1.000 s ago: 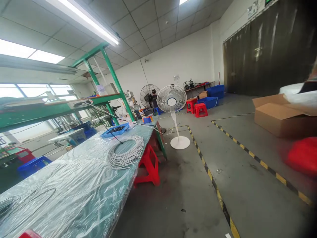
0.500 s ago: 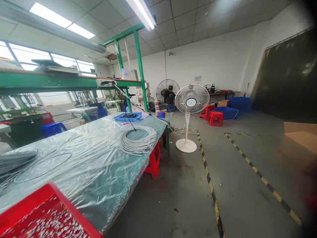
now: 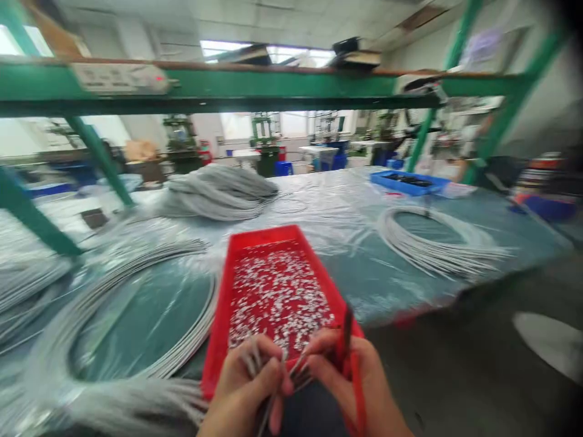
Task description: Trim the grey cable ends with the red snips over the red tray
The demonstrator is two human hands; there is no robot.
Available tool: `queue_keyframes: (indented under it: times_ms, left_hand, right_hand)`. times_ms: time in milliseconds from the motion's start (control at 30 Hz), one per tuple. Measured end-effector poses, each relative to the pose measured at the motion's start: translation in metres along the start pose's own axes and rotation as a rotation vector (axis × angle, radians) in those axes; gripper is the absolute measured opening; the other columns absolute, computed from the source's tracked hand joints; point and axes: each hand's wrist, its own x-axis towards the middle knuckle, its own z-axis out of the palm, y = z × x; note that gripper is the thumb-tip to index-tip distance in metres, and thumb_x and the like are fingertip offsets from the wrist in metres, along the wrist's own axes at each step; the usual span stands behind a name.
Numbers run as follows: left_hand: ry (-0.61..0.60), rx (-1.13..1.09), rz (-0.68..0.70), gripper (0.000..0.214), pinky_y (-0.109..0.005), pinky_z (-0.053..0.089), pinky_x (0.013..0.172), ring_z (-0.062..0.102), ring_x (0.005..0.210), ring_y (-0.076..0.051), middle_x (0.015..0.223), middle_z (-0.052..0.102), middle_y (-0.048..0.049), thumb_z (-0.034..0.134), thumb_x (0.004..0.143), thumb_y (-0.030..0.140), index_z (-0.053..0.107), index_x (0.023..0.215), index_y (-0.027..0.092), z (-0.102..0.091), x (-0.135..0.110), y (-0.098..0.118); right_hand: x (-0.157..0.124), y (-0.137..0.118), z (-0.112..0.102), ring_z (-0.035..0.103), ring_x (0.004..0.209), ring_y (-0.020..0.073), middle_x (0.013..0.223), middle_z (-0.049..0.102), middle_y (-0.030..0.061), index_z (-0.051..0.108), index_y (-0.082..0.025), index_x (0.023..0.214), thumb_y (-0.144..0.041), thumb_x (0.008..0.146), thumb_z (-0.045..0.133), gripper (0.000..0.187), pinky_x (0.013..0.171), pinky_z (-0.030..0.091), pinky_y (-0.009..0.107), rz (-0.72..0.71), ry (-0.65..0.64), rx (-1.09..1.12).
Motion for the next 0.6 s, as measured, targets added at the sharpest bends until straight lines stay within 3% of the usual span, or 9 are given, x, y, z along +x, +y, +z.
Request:
queue_keyframes:
  times_ms: [67,133,233,433,500,600]
  left_hand:
    - [-0.073,-0.114,-0.002,0.037,-0.007,0.032,0.033,0.051,0.032,-0.003,0.053,0.065,0.0019,0.080,0.069,0.041,0.057,0.076,0.013,0.000,0.006,-0.006]
    - [-0.234,-0.212,0.060,0.026,-0.007,0.032,0.031,0.050,0.031,-0.003,0.057,0.068,0.0005,0.073,0.079,0.035,0.058,0.079,0.014,-0.003,0.013,-0.017]
    - [-0.428,-0.281,0.140,0.012,-0.007,0.030,0.027,0.046,0.030,-0.002,0.062,0.069,-0.0002,0.063,0.088,0.027,0.059,0.084,0.015,-0.008,0.017,-0.031]
    - [-0.448,-0.194,-0.029,0.017,-0.006,0.023,0.028,0.031,0.030,0.002,0.057,0.060,0.0011,0.065,0.087,0.026,0.056,0.080,0.013,-0.011,0.010,-0.016]
    - [-0.473,-0.211,-0.040,0.021,-0.007,0.021,0.028,0.028,0.030,0.002,0.056,0.057,0.0024,0.066,0.086,0.028,0.054,0.078,0.013,-0.010,0.009,-0.011]
    - [-0.461,-0.233,-0.016,0.021,-0.007,0.019,0.027,0.025,0.029,0.001,0.053,0.053,0.0051,0.064,0.087,0.030,0.052,0.079,0.015,-0.009,0.008,-0.009]
  right_hand:
    - [0.006,-0.002,-0.004,0.065,0.062,0.0185,0.068,0.067,0.0032,0.066,-0.018,0.084,-0.044,0.083,0.067,0.026,0.059,0.053,0.025,0.053,-0.040,0.013]
    - [0.008,-0.006,-0.003,0.064,0.061,0.0184,0.065,0.066,0.0029,0.068,-0.018,0.086,-0.044,0.082,0.069,0.026,0.059,0.052,0.025,0.092,-0.057,0.046]
    - [0.009,-0.012,0.003,0.060,0.058,0.0154,0.059,0.061,0.0009,0.066,-0.016,0.072,-0.043,0.079,0.072,0.029,0.059,0.048,0.024,0.151,-0.095,0.162]
    - [0.011,-0.010,0.011,0.039,0.046,0.0059,0.051,0.046,-0.0048,0.055,-0.015,0.063,-0.050,0.072,0.076,0.042,0.045,0.031,0.015,0.313,-0.189,0.348]
    - [0.010,-0.009,0.012,0.039,0.046,0.0055,0.051,0.048,-0.0042,0.056,-0.015,0.065,-0.049,0.074,0.075,0.040,0.044,0.030,0.014,0.341,-0.197,0.375]
    - [0.008,-0.008,0.007,0.049,0.052,0.0075,0.059,0.059,-0.0020,0.066,-0.018,0.075,-0.038,0.079,0.075,0.022,0.049,0.039,0.014,0.184,-0.167,0.181]
